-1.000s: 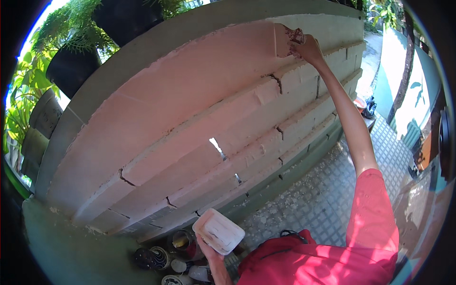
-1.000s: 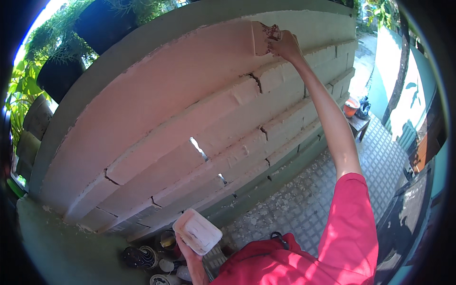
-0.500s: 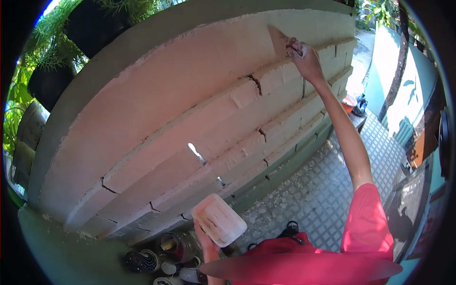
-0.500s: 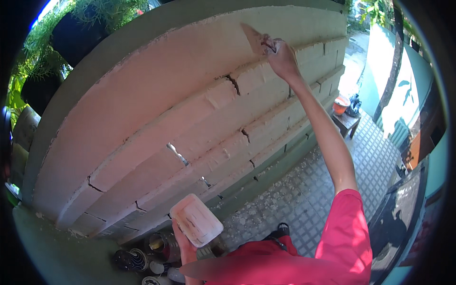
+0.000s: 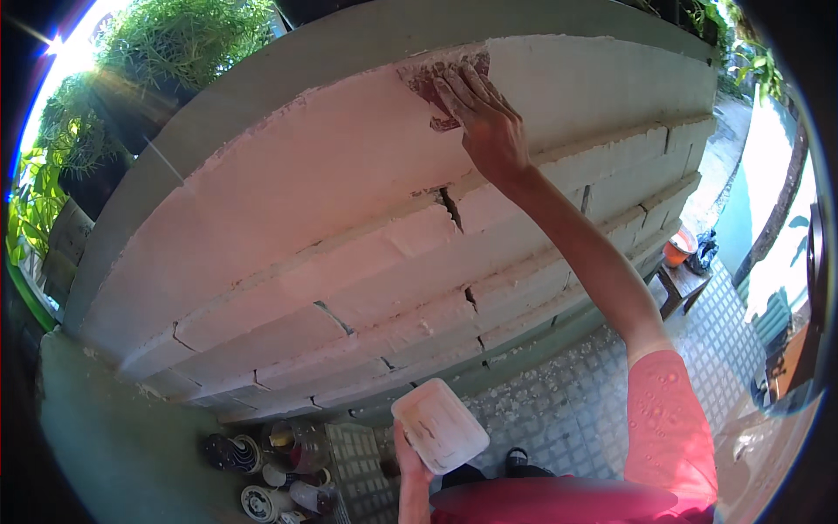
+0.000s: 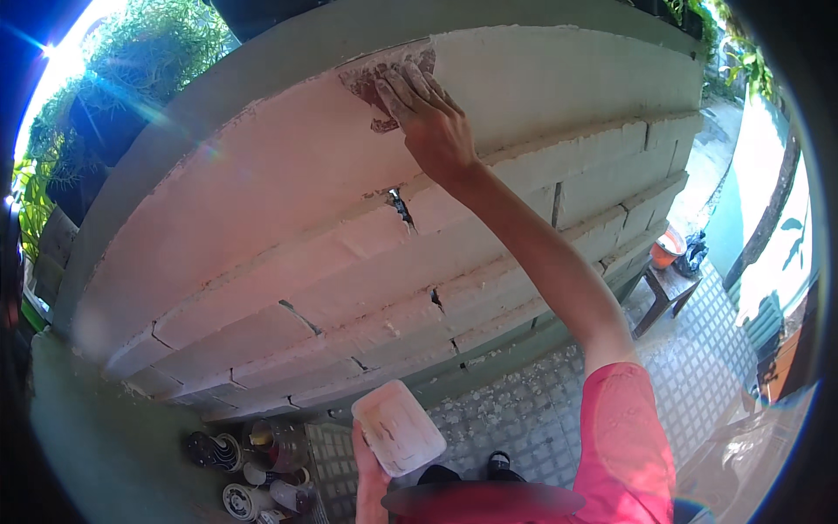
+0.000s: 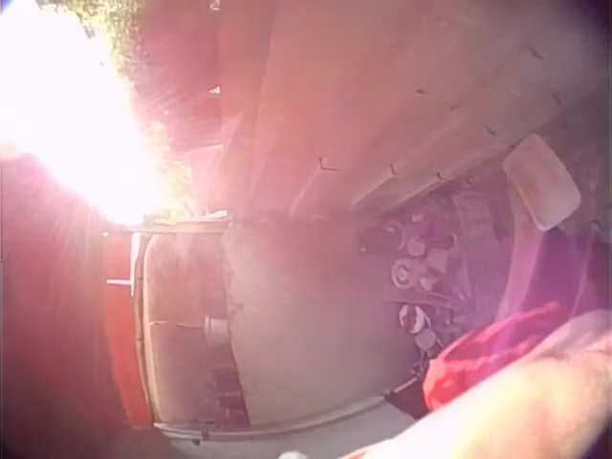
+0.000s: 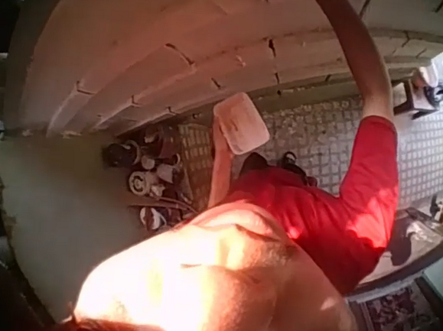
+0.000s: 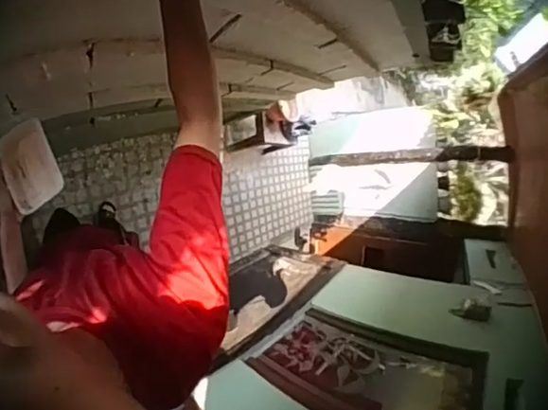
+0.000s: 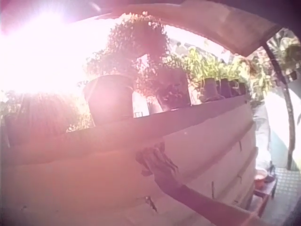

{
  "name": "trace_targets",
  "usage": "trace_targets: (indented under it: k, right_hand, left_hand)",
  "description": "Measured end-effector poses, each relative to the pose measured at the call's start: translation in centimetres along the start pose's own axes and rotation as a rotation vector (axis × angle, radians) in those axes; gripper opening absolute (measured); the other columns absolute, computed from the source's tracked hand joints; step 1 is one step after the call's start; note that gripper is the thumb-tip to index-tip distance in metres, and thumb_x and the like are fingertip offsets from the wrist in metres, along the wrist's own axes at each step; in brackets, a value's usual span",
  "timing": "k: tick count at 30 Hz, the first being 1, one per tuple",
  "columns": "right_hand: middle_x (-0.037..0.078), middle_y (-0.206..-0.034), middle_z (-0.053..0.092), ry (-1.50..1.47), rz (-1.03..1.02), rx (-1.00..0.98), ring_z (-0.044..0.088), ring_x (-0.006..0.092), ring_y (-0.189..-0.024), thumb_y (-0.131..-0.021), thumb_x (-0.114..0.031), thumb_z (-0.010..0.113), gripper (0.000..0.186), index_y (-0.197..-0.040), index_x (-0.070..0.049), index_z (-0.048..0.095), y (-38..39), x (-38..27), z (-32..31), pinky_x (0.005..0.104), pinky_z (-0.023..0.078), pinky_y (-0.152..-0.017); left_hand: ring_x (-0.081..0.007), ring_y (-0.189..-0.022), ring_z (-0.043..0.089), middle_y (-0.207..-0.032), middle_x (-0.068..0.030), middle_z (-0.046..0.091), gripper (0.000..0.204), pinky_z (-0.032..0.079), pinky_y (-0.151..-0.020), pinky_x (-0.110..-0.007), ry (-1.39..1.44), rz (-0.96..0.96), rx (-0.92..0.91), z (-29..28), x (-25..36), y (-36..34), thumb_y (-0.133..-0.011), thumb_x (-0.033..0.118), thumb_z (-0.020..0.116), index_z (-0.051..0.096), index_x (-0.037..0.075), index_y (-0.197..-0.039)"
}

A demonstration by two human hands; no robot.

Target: The person applies plaster to a cracked outdoor wall using a plastic scraper to transfer the plaster from a small container onto the wall.

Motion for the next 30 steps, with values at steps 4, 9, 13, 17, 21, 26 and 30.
trace_targets:
  k: [4, 9, 13, 17, 21, 26, 30]
  right_hand:
    - [0.012, -0.127, 0.056, 0.003, 0.017, -0.063, 0.051, 0.0315, -0.120, -0.069, 0.007, 0.056, 0.051, -0.119, -0.003, 0.059, 1.9, 1.4, 2.7, 0.0394, 0.043, -0.100]
    - [0.021, -0.119, 0.058, 0.050, -0.040, -0.294, 0.055, 0.0354, -0.113, -0.068, 0.003, 0.059, 0.048, -0.116, 0.001, 0.059, 4.0, 0.7, 0.9, 0.0383, 0.048, -0.095]
    - [0.022, -0.102, 0.064, 0.035, 0.040, -0.476, 0.063, 0.0364, -0.096, -0.068, 0.001, 0.059, 0.039, -0.106, 0.000, 0.062, 4.3, -0.1, -3.0, 0.0418, 0.054, -0.082]
    - [0.020, -0.080, 0.063, -0.023, 0.030, -0.715, 0.064, 0.0381, -0.077, -0.067, 0.001, 0.058, 0.021, -0.087, -0.001, 0.063, 3.3, -0.1, -8.6, 0.0463, 0.053, -0.068]
    - [0.023, -0.084, 0.063, -0.118, 0.068, -0.676, 0.061, 0.0416, -0.081, -0.065, 0.005, 0.054, 0.018, -0.080, 0.002, 0.063, 2.6, -2.2, -14.3, 0.0477, 0.051, -0.066]
    - [0.023, -0.081, 0.063, -0.027, 0.174, -0.503, 0.062, 0.0404, -0.080, -0.068, 0.004, 0.054, 0.019, -0.084, 0.000, 0.064, -1.4, -5.9, -17.8, 0.0476, 0.052, -0.066]
    - [0.021, -0.072, 0.063, -0.078, 0.003, -0.271, 0.063, 0.0405, -0.073, -0.068, 0.006, 0.054, 0.019, -0.083, -0.001, 0.064, 2.9, -6.4, -15.2, 0.0486, 0.052, -0.064]
  left_hand:
    - [-0.0261, -0.110, 0.056, -0.123, -0.0094, 0.055, 0.060, 0.046, -0.095, -0.041, -0.052, 0.003, 0.028, 1.2, -2.1, -3.8, -0.095, 0.052, 0.031, 0.041, 0.007, -0.134]
    - [-0.0259, -0.115, 0.053, -0.127, -0.0083, 0.053, 0.062, 0.045, -0.096, -0.041, -0.085, -0.029, 0.017, -0.3, -2.2, -5.2, -0.095, 0.053, 0.030, 0.040, 0.008, -0.136]
    - [-0.0250, -0.115, 0.053, -0.127, -0.0078, 0.053, 0.060, 0.043, -0.098, -0.041, -0.048, -0.017, -0.024, 1.8, -2.1, -2.1, -0.096, 0.052, 0.030, 0.040, 0.008, -0.136]
    - [-0.0244, -0.115, 0.052, -0.128, -0.0076, 0.052, 0.058, 0.042, -0.099, -0.039, -0.094, 0.132, -0.185, 4.1, -2.2, 1.7, -0.096, 0.051, 0.030, 0.040, 0.008, -0.136]
    - [-0.0238, -0.116, 0.052, -0.128, -0.0073, 0.052, 0.057, 0.042, -0.100, -0.038, -0.076, 0.151, -0.192, 1.3, -2.5, 7.7, -0.097, 0.049, 0.030, 0.042, 0.008, -0.134]
    - [-0.0226, -0.113, 0.054, -0.125, -0.0064, 0.054, 0.052, 0.044, -0.097, -0.037, -0.030, 0.148, -0.150, -3.4, -3.3, 14.8, -0.099, 0.045, 0.028, 0.045, 0.008, -0.131]
    - [-0.0229, -0.113, 0.054, -0.126, -0.0065, 0.054, 0.053, 0.044, -0.098, -0.037, -0.019, 0.148, -0.150, -4.9, -4.6, 17.6, -0.098, 0.045, 0.028, 0.045, 0.008, -0.131]
Point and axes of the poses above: each hand's wrist, its own y-axis away from the middle knuckle, its own z-axis out of the palm, x = y × z, the point moved 3 cm from there along -y, towards the middle knuckle
